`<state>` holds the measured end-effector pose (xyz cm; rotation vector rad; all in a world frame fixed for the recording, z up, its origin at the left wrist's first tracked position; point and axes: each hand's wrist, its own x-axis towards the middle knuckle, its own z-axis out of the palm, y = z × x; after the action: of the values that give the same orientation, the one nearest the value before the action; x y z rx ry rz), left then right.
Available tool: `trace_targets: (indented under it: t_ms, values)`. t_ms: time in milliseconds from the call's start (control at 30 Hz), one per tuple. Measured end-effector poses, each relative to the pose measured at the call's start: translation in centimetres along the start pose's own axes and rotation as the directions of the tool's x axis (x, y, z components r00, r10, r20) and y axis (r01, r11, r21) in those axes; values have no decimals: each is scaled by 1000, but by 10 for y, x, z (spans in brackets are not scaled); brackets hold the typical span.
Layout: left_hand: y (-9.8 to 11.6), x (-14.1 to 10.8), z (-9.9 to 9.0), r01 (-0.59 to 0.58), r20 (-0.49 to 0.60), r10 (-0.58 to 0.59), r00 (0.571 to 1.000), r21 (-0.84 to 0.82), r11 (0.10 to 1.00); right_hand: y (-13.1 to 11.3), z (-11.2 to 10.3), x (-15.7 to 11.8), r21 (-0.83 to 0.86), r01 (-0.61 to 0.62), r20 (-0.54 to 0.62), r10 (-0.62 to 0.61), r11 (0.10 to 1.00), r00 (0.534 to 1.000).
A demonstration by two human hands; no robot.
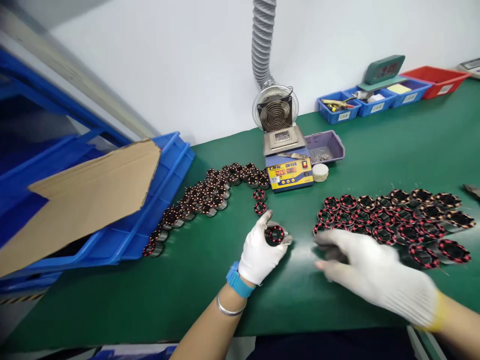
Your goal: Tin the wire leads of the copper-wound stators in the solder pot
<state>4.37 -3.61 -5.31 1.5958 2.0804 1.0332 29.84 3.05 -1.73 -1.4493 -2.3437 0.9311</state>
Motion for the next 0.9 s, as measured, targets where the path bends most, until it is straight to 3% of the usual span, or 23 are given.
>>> trace_targets:
  t_ms: [33, 167, 267, 367, 533, 667, 800, 900]
  values:
    - [0, -3, 1, -70, -22, 70, 997, -12, 997, -17, 14, 7, 116, 18, 97, -30, 993, 995]
    - [3, -12, -1, -340, -133, 340, 931, 24, 940, -59, 49, 35, 481, 5, 126, -75, 877, 989]
    - [3, -13, -1, -391, -216, 379, 900, -19, 920, -67, 52, 43, 614, 3, 122, -99, 789, 988]
    - [0, -12, 3, -371, -229, 337, 913, -126, 920, -72, 51, 41, 664, -28, 117, -66, 748, 991]
    - [-2, -16, 12, -327, -195, 284, 939, -238, 915, -76, 53, 35, 609, 14, 60, -64, 793, 996]
    - [-1, -17, 8, -313, -172, 277, 945, -236, 920, -69, 55, 31, 352, 237, -143, -199, 905, 970]
    - [3, -12, -3, -71, 35, 81, 996, -241, 968, -60, 56, 30, 109, 377, -278, -336, 920, 900]
    - [9, -6, -13, 43, 203, 14, 979, -271, 962, -57, 54, 30, 120, 356, -290, -310, 927, 906]
